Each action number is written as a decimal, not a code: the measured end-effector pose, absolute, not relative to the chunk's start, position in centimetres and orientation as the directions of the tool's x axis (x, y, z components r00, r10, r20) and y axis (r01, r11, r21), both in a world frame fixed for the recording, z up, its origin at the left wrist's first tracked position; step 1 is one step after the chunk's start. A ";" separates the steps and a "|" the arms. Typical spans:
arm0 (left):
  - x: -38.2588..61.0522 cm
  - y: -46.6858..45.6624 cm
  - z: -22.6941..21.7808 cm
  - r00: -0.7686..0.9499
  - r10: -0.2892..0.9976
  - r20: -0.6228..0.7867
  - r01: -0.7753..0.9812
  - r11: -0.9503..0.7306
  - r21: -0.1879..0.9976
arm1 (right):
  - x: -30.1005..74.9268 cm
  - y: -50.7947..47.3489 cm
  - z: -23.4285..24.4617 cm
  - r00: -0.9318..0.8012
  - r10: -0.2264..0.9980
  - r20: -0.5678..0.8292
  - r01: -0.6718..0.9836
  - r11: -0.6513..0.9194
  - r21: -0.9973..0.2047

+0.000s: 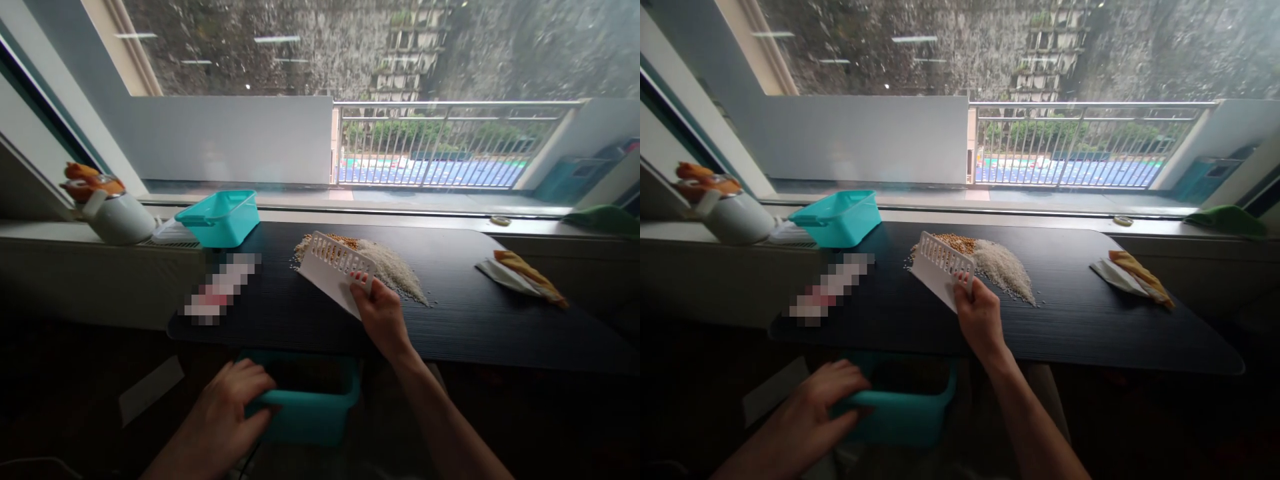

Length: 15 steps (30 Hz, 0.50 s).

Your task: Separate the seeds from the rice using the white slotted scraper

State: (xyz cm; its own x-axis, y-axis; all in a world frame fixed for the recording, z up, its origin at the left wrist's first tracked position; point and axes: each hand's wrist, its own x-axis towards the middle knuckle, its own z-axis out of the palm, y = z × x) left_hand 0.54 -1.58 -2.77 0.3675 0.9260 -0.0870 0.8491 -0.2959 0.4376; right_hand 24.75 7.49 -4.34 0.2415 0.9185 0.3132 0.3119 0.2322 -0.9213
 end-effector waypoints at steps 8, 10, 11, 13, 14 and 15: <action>0.9 -1.5 -2.7 0.380 0.920 -0.101 0.848 -0.302 0.435 | 30.4 8.0 -3.8 0.398 0.840 0.367 0.482 0.149 -0.863; 1.0 -1.5 -2.6 0.374 0.922 -0.104 0.855 -0.299 0.423 | 31.3 8.4 -3.5 0.386 0.842 0.377 0.497 0.155 -0.854; 1.0 -1.5 -2.5 0.372 0.922 -0.108 0.858 -0.297 0.420 | 31.5 8.6 -3.3 0.377 0.846 0.377 0.494 0.161 -0.854; 1.2 -1.5 -2.4 0.366 0.924 -0.113 0.862 -0.290 0.417 | 31.8 8.8 -2.9 0.364 0.852 0.376 0.463 0.185 -0.867; 1.2 -1.5 -2.3 0.361 0.925 -0.115 0.863 -0.285 0.417 | 31.8 8.9 -2.7 0.358 0.854 0.377 0.442 0.200 -0.874; 1.3 -1.5 -2.3 0.361 0.925 -0.118 0.863 -0.284 0.419 | 31.8 9.0 -2.5 0.350 0.857 0.377 0.423 0.215 -0.880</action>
State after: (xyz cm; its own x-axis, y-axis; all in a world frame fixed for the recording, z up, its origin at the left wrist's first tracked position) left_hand 1.25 -1.53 -2.26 0.3614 0.9249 -0.1179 0.8627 -0.2837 0.4188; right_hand 31.78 9.02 -2.47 0.3504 0.8572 0.3774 0.4229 0.2147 -0.8804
